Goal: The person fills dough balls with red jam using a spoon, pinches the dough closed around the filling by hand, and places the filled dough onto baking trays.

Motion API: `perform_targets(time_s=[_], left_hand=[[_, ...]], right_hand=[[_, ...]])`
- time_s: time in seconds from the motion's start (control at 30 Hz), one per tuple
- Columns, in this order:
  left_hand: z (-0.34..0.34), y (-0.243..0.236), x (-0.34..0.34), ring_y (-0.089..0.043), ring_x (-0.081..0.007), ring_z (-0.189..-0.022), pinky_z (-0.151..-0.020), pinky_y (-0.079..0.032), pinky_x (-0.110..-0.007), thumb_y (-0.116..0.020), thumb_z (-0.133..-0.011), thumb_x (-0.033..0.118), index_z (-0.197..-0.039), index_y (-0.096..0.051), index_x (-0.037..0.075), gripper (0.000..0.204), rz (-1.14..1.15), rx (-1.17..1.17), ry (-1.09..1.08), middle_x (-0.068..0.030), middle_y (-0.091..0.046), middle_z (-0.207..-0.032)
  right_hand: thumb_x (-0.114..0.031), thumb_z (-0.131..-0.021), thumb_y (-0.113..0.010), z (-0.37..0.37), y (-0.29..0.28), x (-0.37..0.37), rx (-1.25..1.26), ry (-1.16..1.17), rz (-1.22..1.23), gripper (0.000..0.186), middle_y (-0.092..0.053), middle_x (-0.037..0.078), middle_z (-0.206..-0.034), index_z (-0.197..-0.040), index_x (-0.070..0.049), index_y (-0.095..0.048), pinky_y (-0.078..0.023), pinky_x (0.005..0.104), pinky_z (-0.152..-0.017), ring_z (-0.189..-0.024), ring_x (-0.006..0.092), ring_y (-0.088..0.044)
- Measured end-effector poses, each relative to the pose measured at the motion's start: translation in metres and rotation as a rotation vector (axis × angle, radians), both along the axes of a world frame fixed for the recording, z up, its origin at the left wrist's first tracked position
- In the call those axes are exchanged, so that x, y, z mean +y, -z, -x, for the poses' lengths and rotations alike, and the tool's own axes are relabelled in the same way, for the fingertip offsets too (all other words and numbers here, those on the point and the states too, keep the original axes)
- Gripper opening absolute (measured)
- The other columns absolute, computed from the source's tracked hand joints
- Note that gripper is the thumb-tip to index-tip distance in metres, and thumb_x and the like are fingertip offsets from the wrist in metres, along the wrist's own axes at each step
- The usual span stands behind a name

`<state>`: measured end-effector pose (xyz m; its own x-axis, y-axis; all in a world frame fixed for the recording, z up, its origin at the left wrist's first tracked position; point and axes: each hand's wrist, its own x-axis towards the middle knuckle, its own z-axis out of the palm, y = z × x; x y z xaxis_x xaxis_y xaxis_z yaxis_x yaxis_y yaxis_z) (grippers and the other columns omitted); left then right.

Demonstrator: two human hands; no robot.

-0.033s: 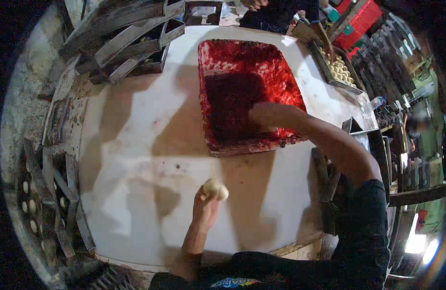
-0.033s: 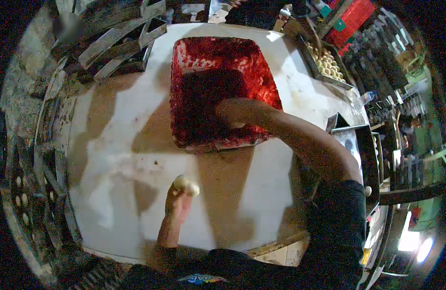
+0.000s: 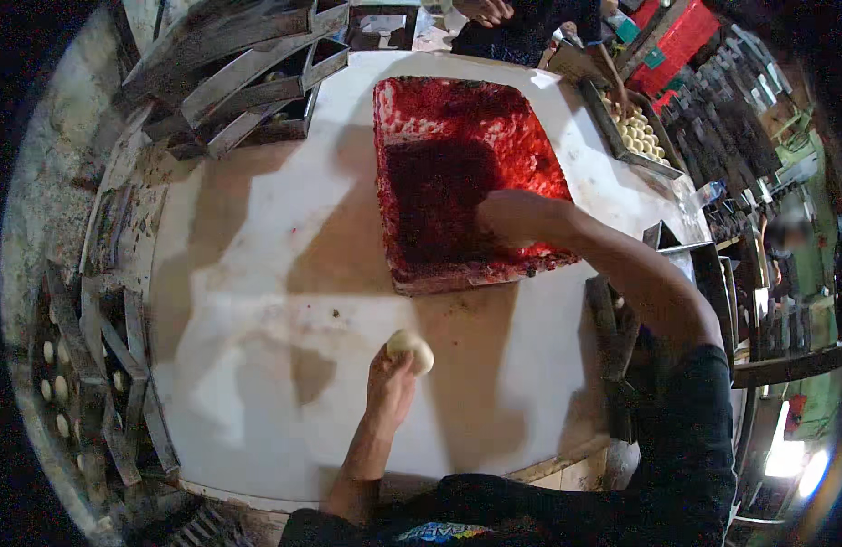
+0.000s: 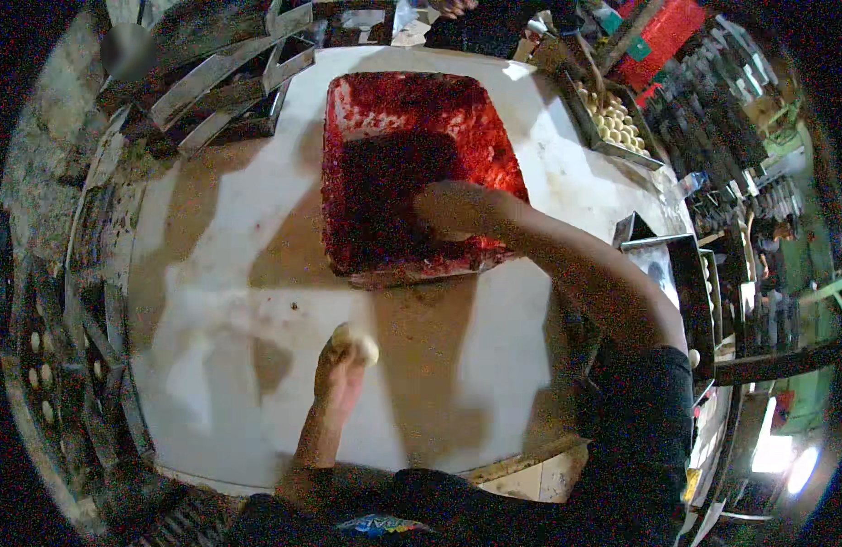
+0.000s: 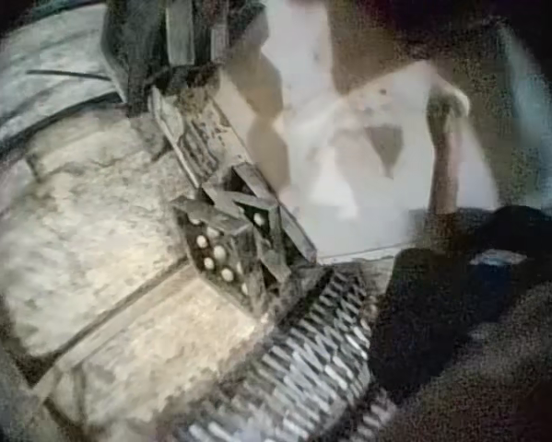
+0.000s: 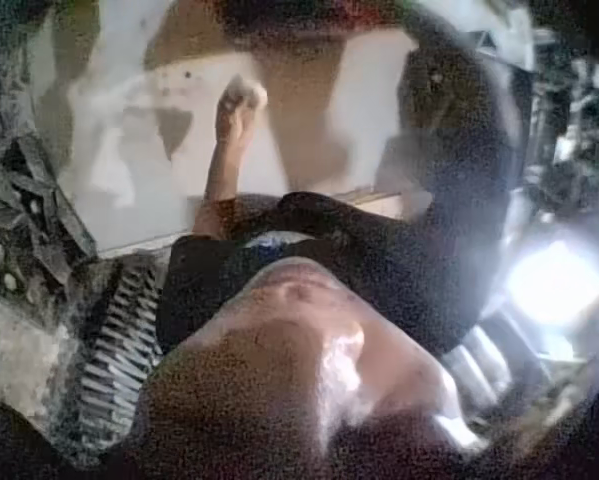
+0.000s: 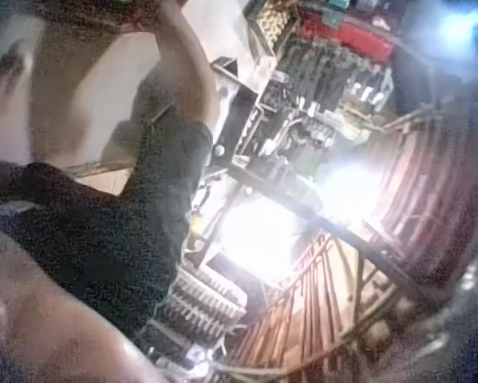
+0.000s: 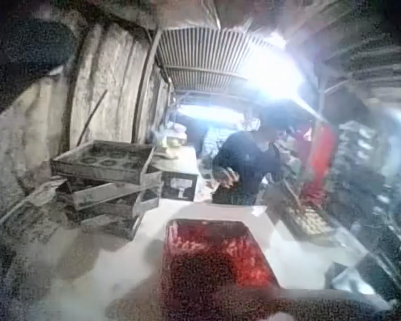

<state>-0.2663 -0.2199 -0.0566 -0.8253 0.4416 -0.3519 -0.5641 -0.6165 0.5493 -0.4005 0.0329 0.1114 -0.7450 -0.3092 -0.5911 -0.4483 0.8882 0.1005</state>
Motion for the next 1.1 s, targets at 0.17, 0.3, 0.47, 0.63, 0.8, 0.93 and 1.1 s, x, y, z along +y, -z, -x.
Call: perform_targets(time_s=[0.17, 0.3, 0.47, 0.63, 0.8, 0.93, 1.1], left_hand=[[0.003, -0.025, 0.052, -0.048, -0.0175, -0.102, -0.091, -0.040, -0.032, -0.058, -0.082, 0.010, -0.113, -0.045, 0.000, 0.035, -0.219, 0.096, -0.075, -0.0078, -0.052, -0.107], [0.000, -0.042, 0.069, -0.052, -0.0184, -0.100, -0.089, -0.044, -0.031, -0.050, -0.086, 0.010, -0.111, -0.046, -0.001, 0.028, -0.178, -0.071, 0.002, -0.0097, -0.053, -0.106], [0.010, -0.105, 0.067, -0.050, -0.0239, -0.108, -0.095, -0.042, -0.039, -0.044, -0.090, 0.021, -0.117, -0.043, 0.000, 0.034, -0.323, -0.233, 0.239, -0.0133, -0.050, -0.116], [0.016, -0.089, 0.055, -0.051, -0.0263, -0.107, -0.095, -0.041, -0.041, -0.041, -0.090, 0.029, -0.118, -0.044, 0.002, 0.039, -0.606, -0.142, 0.304, -0.0133, -0.051, -0.116], [0.018, -0.097, 0.029, -0.051, -0.0253, -0.107, -0.092, -0.042, -0.039, -0.036, -0.092, 0.036, -0.119, -0.044, 0.003, 0.044, -0.312, 0.016, 0.223, -0.0116, -0.052, -0.117], [0.017, -0.093, 0.004, -0.049, -0.0253, -0.110, -0.093, -0.042, -0.038, -0.038, -0.092, 0.030, -0.121, -0.042, 0.001, 0.041, -0.390, -0.001, 0.196, -0.0122, -0.050, -0.120], [0.004, -0.090, -0.022, -0.047, -0.0261, -0.112, -0.098, -0.039, -0.038, -0.044, -0.085, 0.004, -0.121, -0.038, -0.004, 0.038, -0.418, 0.091, 0.227, -0.0147, -0.049, -0.117]], right_hand=[[-0.005, -0.070, -0.057, -0.072, -0.059, 0.043, 0.278, 0.310, 0.361, 0.017, -0.062, 0.016, -0.071, -0.084, -0.005, -0.066, -0.047, 0.0361, -0.057, -0.067, 0.0269, -0.061], [0.002, -0.074, -0.054, -0.123, -0.076, 0.036, 0.221, 0.592, 0.660, 0.019, -0.061, 0.005, -0.066, -0.087, -0.006, -0.066, -0.044, 0.0258, -0.055, -0.060, 0.0113, -0.055], [0.004, -0.077, -0.053, -0.163, -0.036, 0.010, 0.276, 0.937, 0.871, 0.019, -0.060, 0.002, -0.076, -0.092, -0.003, -0.064, -0.040, 0.0219, -0.057, -0.066, 0.0071, -0.048], [0.003, -0.078, -0.056, -0.181, 0.010, -0.023, 0.728, 0.419, 0.998, 0.014, -0.059, 0.007, -0.077, -0.091, 0.000, -0.063, -0.043, 0.0259, -0.065, -0.072, 0.0160, -0.055], [0.005, -0.077, -0.057, -0.181, 0.036, -0.048, 0.864, 0.556, 1.097, 0.017, -0.059, 0.010, -0.086, -0.093, 0.002, -0.062, -0.045, 0.0259, -0.070, -0.077, 0.0181, -0.057], [0.012, -0.067, -0.050, -0.181, 0.065, -0.062, 0.897, 0.660, 1.260, 0.033, -0.059, 0.010, -0.087, -0.096, 0.000, -0.062, -0.045, 0.0275, -0.073, -0.080, 0.0212, -0.058], [0.011, -0.067, -0.047, -0.178, 0.090, -0.075, 0.845, 0.843, 1.401, 0.036, -0.058, 0.008, -0.086, -0.100, 0.002, -0.060, -0.043, 0.0258, -0.075, -0.083, 0.0156, -0.055]])
